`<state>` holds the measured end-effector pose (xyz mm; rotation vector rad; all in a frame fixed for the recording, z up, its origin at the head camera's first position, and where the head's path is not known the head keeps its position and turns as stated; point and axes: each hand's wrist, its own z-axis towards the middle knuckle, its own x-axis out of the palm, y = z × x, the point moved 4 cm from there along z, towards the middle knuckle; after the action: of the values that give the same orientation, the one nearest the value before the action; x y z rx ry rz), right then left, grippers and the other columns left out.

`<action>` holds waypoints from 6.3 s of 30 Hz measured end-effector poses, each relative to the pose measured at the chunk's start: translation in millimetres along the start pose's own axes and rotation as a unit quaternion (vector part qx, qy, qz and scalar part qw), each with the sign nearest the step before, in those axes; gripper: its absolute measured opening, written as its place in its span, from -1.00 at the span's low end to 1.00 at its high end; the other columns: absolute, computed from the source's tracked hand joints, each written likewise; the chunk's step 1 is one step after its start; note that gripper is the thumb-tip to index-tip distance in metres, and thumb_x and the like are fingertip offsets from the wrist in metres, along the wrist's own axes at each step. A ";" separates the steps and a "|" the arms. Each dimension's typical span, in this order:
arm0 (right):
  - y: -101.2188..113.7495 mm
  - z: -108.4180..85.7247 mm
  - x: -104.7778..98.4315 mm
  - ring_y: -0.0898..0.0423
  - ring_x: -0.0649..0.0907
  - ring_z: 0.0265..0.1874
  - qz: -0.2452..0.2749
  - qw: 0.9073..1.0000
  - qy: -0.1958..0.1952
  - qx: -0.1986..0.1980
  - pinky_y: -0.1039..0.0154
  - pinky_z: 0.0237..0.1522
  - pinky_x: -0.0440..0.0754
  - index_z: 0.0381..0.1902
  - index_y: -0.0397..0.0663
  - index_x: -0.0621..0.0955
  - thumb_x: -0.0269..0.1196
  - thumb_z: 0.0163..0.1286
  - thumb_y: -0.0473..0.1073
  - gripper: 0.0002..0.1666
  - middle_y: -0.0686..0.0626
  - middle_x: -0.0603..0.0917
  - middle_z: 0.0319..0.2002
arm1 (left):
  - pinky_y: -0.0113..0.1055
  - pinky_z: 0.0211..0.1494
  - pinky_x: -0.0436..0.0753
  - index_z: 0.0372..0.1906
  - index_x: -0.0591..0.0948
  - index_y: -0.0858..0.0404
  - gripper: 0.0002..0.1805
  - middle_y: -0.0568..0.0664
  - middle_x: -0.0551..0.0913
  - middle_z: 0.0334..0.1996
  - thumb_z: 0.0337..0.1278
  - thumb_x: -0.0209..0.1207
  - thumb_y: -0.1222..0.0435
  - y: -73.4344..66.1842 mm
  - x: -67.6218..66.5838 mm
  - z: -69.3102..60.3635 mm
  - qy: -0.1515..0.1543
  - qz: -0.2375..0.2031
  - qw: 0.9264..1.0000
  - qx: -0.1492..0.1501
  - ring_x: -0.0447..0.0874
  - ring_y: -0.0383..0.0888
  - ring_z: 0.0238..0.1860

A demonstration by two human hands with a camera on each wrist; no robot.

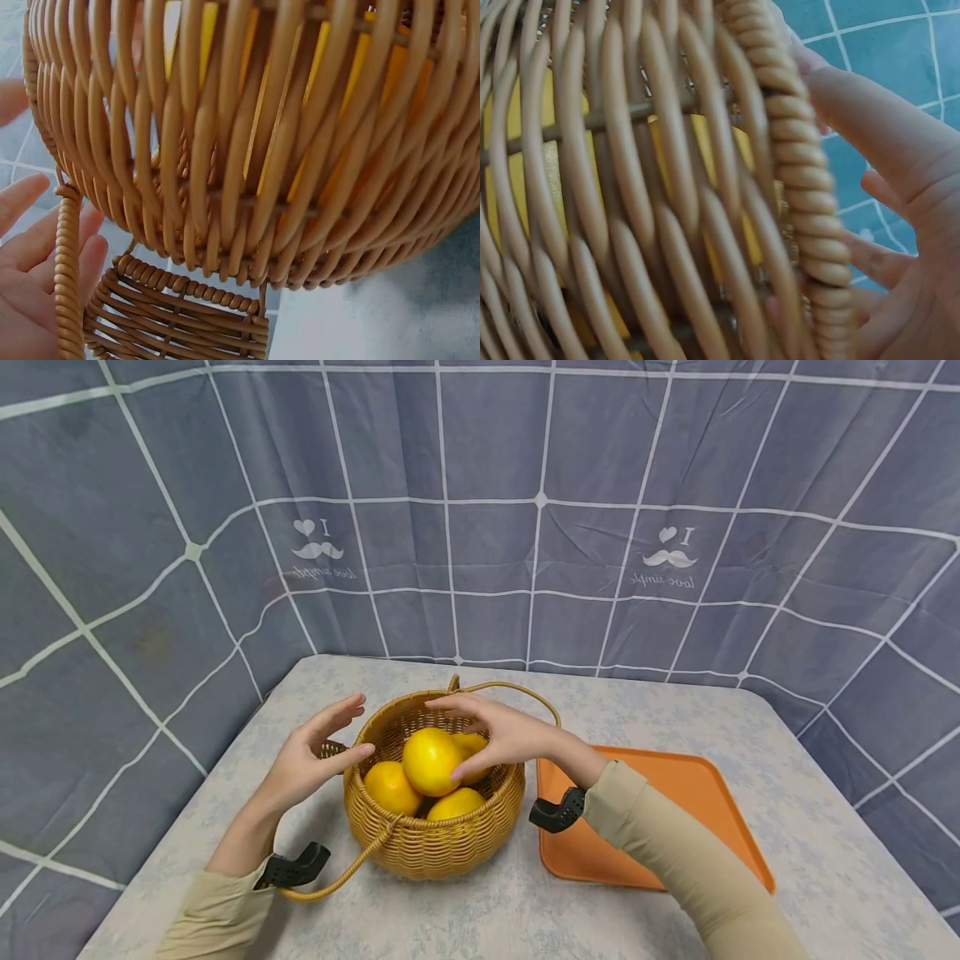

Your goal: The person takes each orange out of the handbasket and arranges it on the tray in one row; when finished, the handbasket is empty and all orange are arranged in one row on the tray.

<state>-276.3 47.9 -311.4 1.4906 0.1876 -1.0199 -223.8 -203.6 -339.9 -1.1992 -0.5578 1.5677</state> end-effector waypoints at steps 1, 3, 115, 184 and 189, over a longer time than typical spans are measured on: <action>-1.2 1.9 1.5 0.15 0.27 0.32 -0.001 1.000 0.007 0.002 0.23 0.24 0.41 0.42 0.07 0.20 0.47 0.04 -0.03 0.04 -0.01 0.24 0.37 | -0.47 0.00 0.56 0.37 0.31 0.08 -0.30 0.04 0.33 0.31 0.11 0.27 0.34 1.1 0.7 0.0 -0.003 -0.007 1.000 -0.001 0.30 0.06 0.27; -3.2 4.9 4.0 0.11 0.27 0.32 -0.004 1.000 0.019 0.005 0.18 0.25 0.42 0.42 0.08 0.21 0.48 0.03 -0.03 0.05 -0.05 0.25 0.37 | -0.49 0.01 0.57 0.37 0.33 0.11 -0.31 0.09 0.35 0.30 0.11 0.28 0.35 3.6 2.1 -0.6 -0.004 -0.017 1.000 -0.005 0.36 0.11 0.23; -117.3 -167.2 1.9 0.14 0.49 0.09 0.190 0.957 -0.200 0.091 0.26 0.06 0.58 0.33 -0.28 0.25 0.40 0.05 -0.39 -0.10 -0.30 0.27 0.29 | -0.55 0.21 0.41 0.12 0.49 0.53 -0.57 0.12 0.48 0.19 0.13 0.21 0.47 11.8 9.9 -5.9 -0.022 -0.083 0.996 -0.005 0.44 -0.36 0.15; -134.1 -170.9 8.9 -0.25 0.39 0.19 0.165 0.954 -0.205 0.143 0.18 0.13 0.50 0.40 -0.16 0.14 0.41 0.10 -0.31 0.00 -0.30 0.24 0.31 | -0.55 0.22 0.40 0.13 0.50 0.48 -0.56 0.17 0.46 0.21 0.13 0.22 0.44 14.2 9.5 -9.4 -0.022 -0.077 0.997 -0.014 0.42 -0.37 0.16; -124.8 -174.5 -6.0 -0.29 0.32 0.25 0.136 0.958 -0.214 0.135 -0.09 0.20 0.43 0.40 -0.14 0.17 0.39 0.12 -0.31 -0.05 -0.31 0.20 0.35 | -0.55 0.21 0.40 0.13 0.49 0.51 -0.57 0.18 0.46 0.21 0.14 0.21 0.46 12.9 10.2 -9.2 -0.022 -0.079 0.997 -0.007 0.43 -0.37 0.16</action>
<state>-278.5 230.7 -423.8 1.4476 -0.4726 -1.1452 -220.9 -200.8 -358.3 -1.1051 -0.6779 1.4605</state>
